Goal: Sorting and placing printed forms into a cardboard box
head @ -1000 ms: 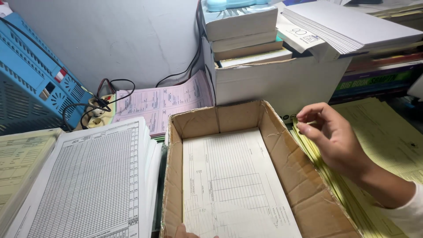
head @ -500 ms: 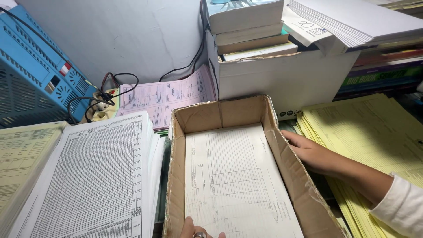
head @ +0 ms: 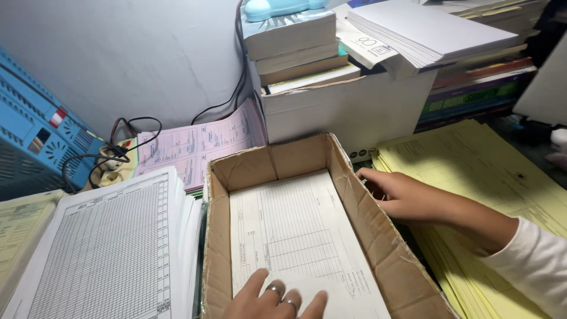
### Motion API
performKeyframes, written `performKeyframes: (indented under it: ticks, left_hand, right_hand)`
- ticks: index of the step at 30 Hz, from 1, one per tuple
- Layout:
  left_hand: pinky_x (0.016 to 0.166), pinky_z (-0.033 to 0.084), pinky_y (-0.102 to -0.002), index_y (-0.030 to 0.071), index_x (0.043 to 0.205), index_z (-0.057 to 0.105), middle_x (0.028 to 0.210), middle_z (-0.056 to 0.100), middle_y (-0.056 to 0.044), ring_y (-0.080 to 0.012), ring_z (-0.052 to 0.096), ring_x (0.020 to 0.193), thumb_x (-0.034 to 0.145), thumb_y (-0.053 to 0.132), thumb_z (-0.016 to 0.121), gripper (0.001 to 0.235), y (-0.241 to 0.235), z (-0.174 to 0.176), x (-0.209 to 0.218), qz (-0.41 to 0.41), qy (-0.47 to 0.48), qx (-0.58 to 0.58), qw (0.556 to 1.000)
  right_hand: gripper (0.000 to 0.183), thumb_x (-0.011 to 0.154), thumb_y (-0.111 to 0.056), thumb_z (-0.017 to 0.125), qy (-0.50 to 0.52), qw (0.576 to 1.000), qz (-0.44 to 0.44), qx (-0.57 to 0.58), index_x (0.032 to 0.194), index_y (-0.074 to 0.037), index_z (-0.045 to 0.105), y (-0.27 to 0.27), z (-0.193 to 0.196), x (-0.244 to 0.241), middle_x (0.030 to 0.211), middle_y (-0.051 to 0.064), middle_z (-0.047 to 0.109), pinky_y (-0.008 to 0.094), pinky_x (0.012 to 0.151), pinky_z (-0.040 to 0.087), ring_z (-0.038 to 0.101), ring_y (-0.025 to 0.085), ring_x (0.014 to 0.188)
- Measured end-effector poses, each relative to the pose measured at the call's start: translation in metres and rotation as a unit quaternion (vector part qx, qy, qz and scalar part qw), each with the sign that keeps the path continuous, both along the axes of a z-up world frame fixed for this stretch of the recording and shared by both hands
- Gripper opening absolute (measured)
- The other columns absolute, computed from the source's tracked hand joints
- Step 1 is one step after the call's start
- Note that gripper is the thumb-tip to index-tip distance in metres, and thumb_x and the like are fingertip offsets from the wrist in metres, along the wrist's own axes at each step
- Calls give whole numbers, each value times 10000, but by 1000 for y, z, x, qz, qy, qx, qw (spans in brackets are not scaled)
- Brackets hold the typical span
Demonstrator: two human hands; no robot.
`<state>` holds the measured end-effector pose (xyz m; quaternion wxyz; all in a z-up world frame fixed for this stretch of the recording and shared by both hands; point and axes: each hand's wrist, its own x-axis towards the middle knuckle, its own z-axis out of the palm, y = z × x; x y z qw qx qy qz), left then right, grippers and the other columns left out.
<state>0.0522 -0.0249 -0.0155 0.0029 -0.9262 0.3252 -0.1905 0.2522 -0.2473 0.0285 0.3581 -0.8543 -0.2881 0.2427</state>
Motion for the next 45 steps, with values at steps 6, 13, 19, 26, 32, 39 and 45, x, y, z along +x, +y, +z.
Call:
performKeyframes:
  ticks: [6,13,19,26,32,39,45]
  left_hand:
    - [743,445,-423,126,1279,433,1063,581,-168,-303,574,885,988,243,411,315,-40,71,48,-164,-123,-6,979]
    - [677,353,-420,82,754,534,697,543,-117,-348,521,728,877,54,569,131,-121,63,84,-271,-77,-111,953]
    - [495,481,-502,82,1125,511,921,624,-175,-399,617,758,866,411,272,482,-175,88,111,-194,360,134,903]
    - [373,381,-298,131,1026,470,638,629,32,-210,605,488,721,56,563,328,-198,67,143,-188,177,210,943]
    - [370,257,-253,137,918,469,527,539,102,-147,530,421,670,-30,527,305,-204,44,152,-192,130,218,948]
    - [416,480,-333,178,671,561,570,610,-7,-201,623,522,694,33,564,147,-207,35,172,-230,70,154,958]
    - [420,482,-345,157,725,575,590,617,-1,-188,636,534,699,21,563,139,-198,52,161,-239,74,171,953]
  right_hand:
    - [445,754,-681,500,-275,874,-31,-399,648,-249,517,-39,19,7,633,-97,614,285,507,399,581,119,611]
    - [525,718,-621,622,-133,919,-109,-355,598,-137,458,-55,-1,28,560,20,538,318,503,294,435,169,522]
    - [354,845,-373,615,-15,964,-107,-244,651,-133,440,-74,4,39,584,-6,431,285,521,287,350,130,532]
    - [393,891,-306,516,-17,982,-57,-177,594,-129,329,-95,-3,57,560,-28,344,312,503,245,314,125,521]
    - [461,936,-362,448,-7,983,-65,-173,578,-132,272,-97,-3,58,505,-12,330,316,499,230,295,140,477]
    - [353,802,-272,462,-59,982,-65,-166,516,-79,537,-101,-13,65,426,34,543,306,490,408,523,186,473]
    - [342,818,-265,464,-63,984,-45,-162,537,-74,506,-100,-16,67,457,48,482,322,488,368,468,205,486]
